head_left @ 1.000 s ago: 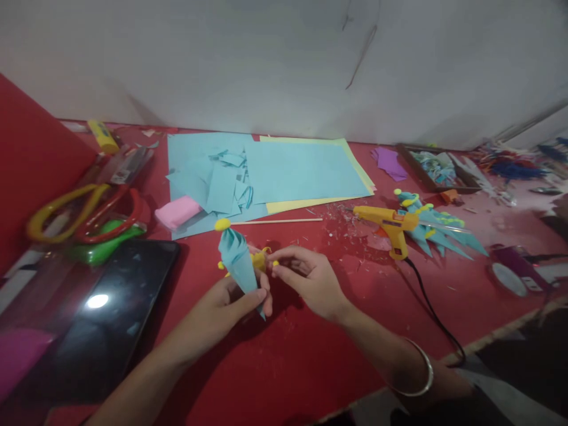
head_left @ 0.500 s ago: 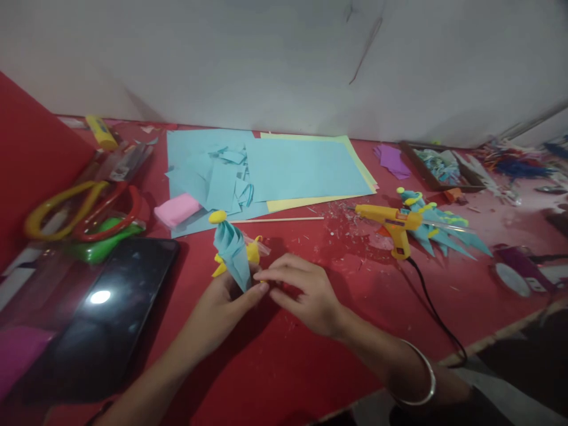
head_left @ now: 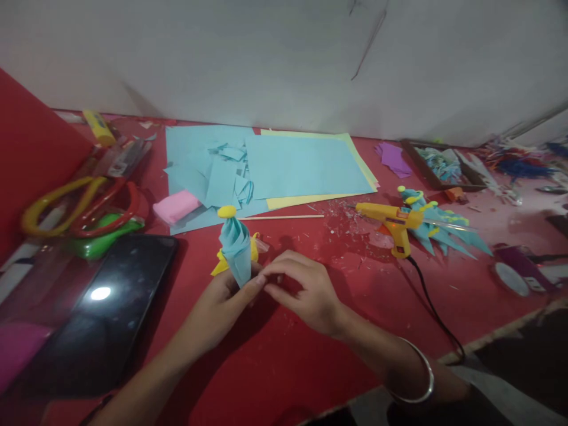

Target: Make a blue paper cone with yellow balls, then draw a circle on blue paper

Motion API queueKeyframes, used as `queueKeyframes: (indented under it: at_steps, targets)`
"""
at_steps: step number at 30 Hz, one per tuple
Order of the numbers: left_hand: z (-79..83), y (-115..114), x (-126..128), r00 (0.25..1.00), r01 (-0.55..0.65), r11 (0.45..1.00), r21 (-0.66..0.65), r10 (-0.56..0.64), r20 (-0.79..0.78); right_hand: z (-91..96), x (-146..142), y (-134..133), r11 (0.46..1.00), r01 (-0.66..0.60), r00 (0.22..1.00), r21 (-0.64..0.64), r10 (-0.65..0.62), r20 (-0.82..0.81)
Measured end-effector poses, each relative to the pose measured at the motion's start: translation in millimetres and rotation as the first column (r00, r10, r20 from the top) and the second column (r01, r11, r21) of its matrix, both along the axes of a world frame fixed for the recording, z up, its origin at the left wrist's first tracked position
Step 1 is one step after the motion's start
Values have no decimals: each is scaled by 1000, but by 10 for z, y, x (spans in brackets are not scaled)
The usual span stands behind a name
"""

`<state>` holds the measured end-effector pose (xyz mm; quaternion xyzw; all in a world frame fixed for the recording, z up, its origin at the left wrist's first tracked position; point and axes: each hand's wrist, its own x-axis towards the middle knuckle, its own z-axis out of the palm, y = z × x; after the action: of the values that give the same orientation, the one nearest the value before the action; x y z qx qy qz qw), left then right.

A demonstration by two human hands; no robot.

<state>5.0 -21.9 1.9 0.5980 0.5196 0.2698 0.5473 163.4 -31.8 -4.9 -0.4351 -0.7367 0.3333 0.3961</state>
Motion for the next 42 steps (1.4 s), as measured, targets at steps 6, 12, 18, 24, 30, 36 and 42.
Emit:
queueKeyframes:
  at_steps: [6,12,18,24,30,36,42]
  targets:
    - [-7,-9,-2,1000,3,1000,-9,-3,15,13,-36,-19,999,23,999,24,-22,-28]
    - [-7,-3,-33,995,-100,994,-35,100,10,35,51,56,976,171,963,-137,-194,-186]
    - [8,30,-41,998,-60,998,-2,60,-8,-4,130,151,892,224,869,-393,-365,-334]
    - [-31,50,-54,998,-19,999,51,22,-61,-7,86,148,902,117,859,-415,-302,-413]
    - [0,30,-53,998,60,998,-4,-60,-14,5,80,139,885,178,836,-430,-366,-408]
    - [38,10,-16,998,50,998,-40,-49,33,-59,91,158,890,195,779,-412,-396,-486]
    - [13,-17,-4,986,168,983,-80,-167,16,-66,80,140,893,228,797,-389,-400,-451]
